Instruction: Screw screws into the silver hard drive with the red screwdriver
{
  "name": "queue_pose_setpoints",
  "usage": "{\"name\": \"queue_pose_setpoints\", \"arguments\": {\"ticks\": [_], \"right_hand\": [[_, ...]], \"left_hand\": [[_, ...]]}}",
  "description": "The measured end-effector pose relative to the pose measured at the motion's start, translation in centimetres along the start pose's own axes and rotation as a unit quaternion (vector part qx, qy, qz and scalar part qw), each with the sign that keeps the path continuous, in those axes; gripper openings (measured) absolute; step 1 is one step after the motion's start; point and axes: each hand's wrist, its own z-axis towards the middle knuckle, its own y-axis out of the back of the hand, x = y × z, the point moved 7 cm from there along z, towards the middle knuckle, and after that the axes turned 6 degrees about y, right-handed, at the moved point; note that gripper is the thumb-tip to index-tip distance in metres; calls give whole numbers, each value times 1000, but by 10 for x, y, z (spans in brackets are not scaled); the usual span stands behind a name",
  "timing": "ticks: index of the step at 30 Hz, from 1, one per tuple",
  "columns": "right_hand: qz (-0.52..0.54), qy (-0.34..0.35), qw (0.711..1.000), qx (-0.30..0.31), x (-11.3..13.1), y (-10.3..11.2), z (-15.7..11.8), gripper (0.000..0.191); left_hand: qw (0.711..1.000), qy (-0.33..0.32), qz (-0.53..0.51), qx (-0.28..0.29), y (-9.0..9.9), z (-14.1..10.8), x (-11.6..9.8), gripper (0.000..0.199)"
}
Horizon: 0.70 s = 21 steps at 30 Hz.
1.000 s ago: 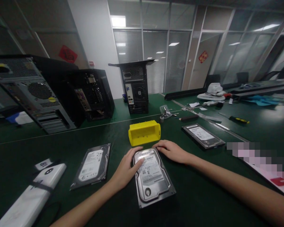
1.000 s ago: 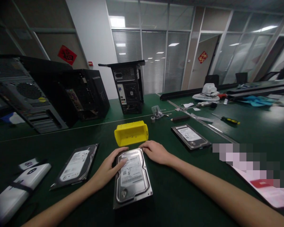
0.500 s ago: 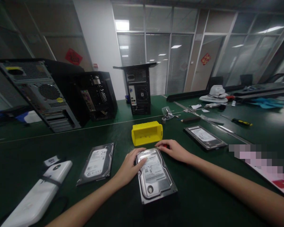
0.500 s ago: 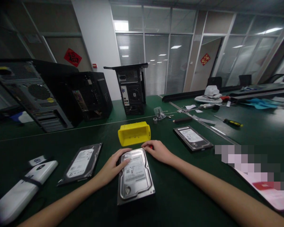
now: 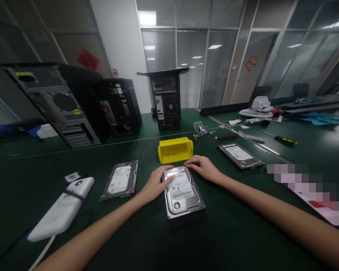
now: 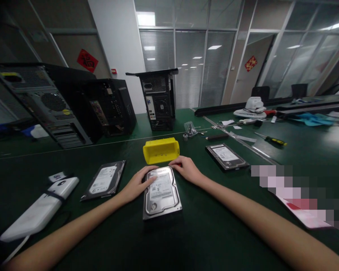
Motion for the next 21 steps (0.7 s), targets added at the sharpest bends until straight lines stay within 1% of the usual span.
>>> {"name": "queue_pose_setpoints", "arguments": {"ticks": [4,9,11,12,16,18,21], "right_hand": [[-22,17,1000,-9,0,0,0,24],[-19,0,1000,-6,-7,3,-1,27],[-28,-3,1000,-9,-10,5,-1,28],[-36,0,999,-12,-11,5,-1,26],[-70,31,997,-5,-9,2,-1,26],[-88,49,995,0,-7,0,-3,27],[-112,72,991,6,-5,-2,-5,29]], "left_hand": [[1000,-6,6,-1,0,0,-1,38],[1000,-7,-18,4,-4,6,6,41],[999,-1,-53,6,-8,14,11,39],[997,8,-71,-4,-9,18,14,36],[995,30,-91,-31,-14,38,20,31],[990,41,-126,-41,-15,46,22,29],[980,41,-185,-54,-17,55,24,33]]}}
